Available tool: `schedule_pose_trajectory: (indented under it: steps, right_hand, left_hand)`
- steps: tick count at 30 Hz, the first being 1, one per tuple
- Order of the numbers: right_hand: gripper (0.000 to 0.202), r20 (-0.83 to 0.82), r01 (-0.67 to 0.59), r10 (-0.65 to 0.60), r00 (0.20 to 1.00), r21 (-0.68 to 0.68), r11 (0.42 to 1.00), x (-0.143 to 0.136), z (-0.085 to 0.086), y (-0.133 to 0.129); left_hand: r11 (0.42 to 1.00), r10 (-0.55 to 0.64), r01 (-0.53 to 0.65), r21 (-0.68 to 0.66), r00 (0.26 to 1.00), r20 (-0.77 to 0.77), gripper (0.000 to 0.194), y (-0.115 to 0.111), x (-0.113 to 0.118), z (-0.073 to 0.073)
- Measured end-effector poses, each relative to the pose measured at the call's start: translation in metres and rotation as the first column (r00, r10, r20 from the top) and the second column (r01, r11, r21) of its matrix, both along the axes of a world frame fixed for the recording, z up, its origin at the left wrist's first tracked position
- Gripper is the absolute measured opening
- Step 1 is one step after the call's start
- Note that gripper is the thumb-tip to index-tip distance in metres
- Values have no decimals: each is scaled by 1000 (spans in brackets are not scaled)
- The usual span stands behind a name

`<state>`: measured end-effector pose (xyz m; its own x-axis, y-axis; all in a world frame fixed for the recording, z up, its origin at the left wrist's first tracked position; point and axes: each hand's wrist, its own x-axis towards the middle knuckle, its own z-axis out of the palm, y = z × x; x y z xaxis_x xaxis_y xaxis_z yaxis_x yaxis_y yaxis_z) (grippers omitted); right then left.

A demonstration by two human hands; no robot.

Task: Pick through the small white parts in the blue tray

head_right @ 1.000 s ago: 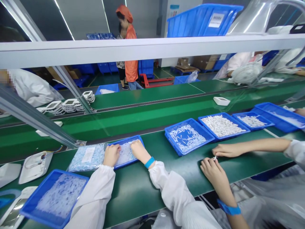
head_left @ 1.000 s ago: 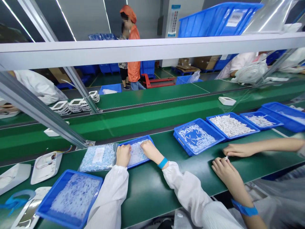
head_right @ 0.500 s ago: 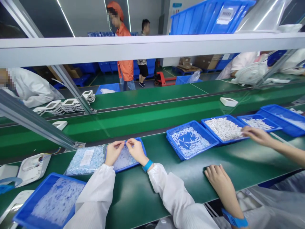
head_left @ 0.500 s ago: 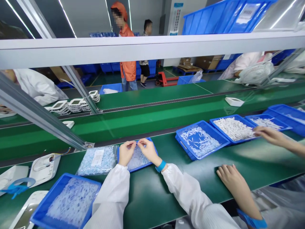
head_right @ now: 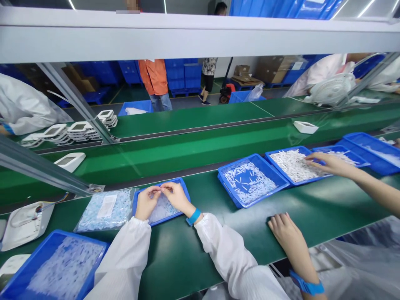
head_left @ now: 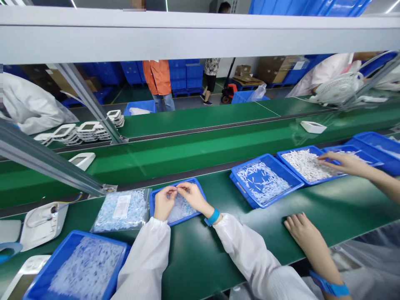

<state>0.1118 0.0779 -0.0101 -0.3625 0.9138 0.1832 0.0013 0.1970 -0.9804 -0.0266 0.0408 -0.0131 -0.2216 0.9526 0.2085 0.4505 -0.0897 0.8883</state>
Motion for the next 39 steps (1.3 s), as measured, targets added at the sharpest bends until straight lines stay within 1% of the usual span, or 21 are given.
schedule_pose_trajectory:
  steps: [4,8,12,15,19,21,25,26,27,30,32,34,39]
  right_hand:
    - [19,-23,15,-15,1000,-24,1000,-1,-5,1]
    - [14,-6,5,-5,1000,-5,1000,0,0,0]
    - [15,-14,-42,42,999,7,999,2,5,-2]
    - [17,-20,-84,83,996,-14,996,2,8,-3]
    - [18,-48,-122,122,991,-7,992,2,10,-5]
    - [18,-32,-100,100,994,7,995,3,10,-5]
    - [17,82,-3,-7,997,127,992,3,6,-2]
    - [17,89,8,-20,996,138,990,3,5,-2]
    - [17,78,11,-21,997,125,992,3,4,-2]
    - [16,-5,20,-19,1000,10,1000,1,3,-1]
    - [12,-25,27,-28,999,-19,999,1,3,-2]
    - [11,2,23,-23,1000,15,1000,2,4,-2]
    - [18,113,-25,12,993,113,993,5,5,-3]
  left_hand:
    - [999,-32,32,-2,999,-41,14,-1,3,3]
    - [1000,5,-2,25,993,-117,16,-4,4,9]
    - [999,34,-27,42,979,-201,20,-5,4,13]
    - [999,16,-7,37,971,-240,22,-5,4,13]
    - [999,-8,16,31,965,-261,23,-5,4,12]
    - [999,-2,13,41,965,-262,22,-5,4,12]
    - [997,34,-15,78,967,-251,20,-6,5,11]
    - [996,40,-20,84,968,-247,20,-6,5,11]
    - [996,46,-25,91,969,-244,19,-7,5,11]
    - [994,66,-40,105,966,-248,18,-7,5,10]
    - [993,75,-48,108,962,-263,17,-7,5,10]
    - [992,85,-55,112,955,-283,16,-7,5,10]
    - [987,119,-77,142,943,-312,14,-7,5,10]
